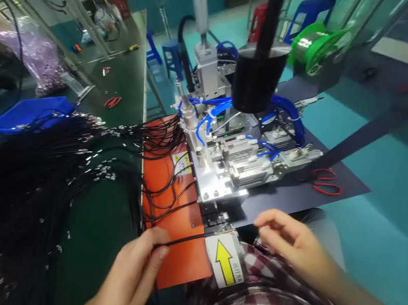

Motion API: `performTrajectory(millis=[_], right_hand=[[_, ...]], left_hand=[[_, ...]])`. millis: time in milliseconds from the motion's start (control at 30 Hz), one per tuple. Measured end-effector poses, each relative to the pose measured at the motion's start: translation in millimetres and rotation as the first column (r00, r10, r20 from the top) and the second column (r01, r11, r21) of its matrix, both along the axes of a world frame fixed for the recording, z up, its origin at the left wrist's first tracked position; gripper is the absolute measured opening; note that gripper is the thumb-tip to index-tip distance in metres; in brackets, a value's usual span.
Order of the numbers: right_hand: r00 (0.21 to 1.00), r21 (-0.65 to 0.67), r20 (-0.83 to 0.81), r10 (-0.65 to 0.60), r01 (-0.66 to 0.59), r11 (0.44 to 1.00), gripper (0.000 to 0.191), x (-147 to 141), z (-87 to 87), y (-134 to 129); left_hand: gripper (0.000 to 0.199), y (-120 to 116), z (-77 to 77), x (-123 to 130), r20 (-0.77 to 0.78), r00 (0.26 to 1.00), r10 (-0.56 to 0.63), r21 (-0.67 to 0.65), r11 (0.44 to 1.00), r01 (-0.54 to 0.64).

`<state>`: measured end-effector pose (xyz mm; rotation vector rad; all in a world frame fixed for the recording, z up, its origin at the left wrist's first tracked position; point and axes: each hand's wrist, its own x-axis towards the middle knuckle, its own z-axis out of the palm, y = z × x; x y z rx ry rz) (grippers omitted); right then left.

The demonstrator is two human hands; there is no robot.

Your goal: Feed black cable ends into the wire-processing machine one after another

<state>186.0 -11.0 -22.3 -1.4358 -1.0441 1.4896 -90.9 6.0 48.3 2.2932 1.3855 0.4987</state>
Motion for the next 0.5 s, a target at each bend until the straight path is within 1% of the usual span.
performTrajectory(millis=[67, 100, 133, 167, 233, 300, 367, 433, 500], right_hand=[[0.991, -0.040, -0.095, 0.094, -0.098, 0.994, 0.020, -10, 9.2, -2], [0.977, -0.049, -0.174, 0.122, -0.132, 0.990, 0.026, -15, 12.8, -2], [0.960, -0.045, -0.252, 0.125, -0.141, 0.989, 0.032, -19, 15.7, -2], [0.939, -0.047, -0.321, 0.120, -0.143, 0.989, 0.029, -23, 17.6, -2], [0.910, -0.069, -0.403, 0.098, -0.137, 0.988, 0.014, -31, 18.8, -2], [0.902, -0.068, -0.423, 0.089, -0.130, 0.989, 0.007, -37, 17.6, -1], [0.905, -0.037, -0.410, 0.117, -0.145, 0.989, 0.005, -41, 15.4, 0], [0.910, -0.004, -0.390, 0.143, -0.157, 0.988, 0.007, -42, 13.2, 2], [0.915, -0.015, -0.384, 0.122, -0.139, 0.990, 0.008, -39, 12.1, 3]], left_hand=[[0.012, -6, -9.9, 12, 0.067, 0.997, -0.035, -0.114, 0.993, 0.043], [0.011, -10, -15.4, 17, 0.091, 0.994, -0.055, -0.164, 0.984, 0.069], [0.011, -14, -20.2, 22, 0.111, 0.993, -0.049, -0.196, 0.978, 0.070], [0.011, -17, -24.0, 27, 0.129, 0.991, -0.028, -0.225, 0.973, 0.056], [0.011, -22, -26.9, 36, 0.163, 0.986, 0.042, -0.279, 0.960, 0.005], [0.008, -23, -24.3, 46, 0.217, 0.971, 0.096, -0.325, 0.945, -0.020], [0.015, -20, -19.5, 57, 0.297, 0.947, 0.123, -0.387, 0.922, 0.002], [0.020, -15, -16.0, 65, 0.348, 0.928, 0.135, -0.473, 0.880, 0.049], [0.022, -10, -14.8, 71, 0.345, 0.929, 0.131, -0.551, 0.830, 0.087]])
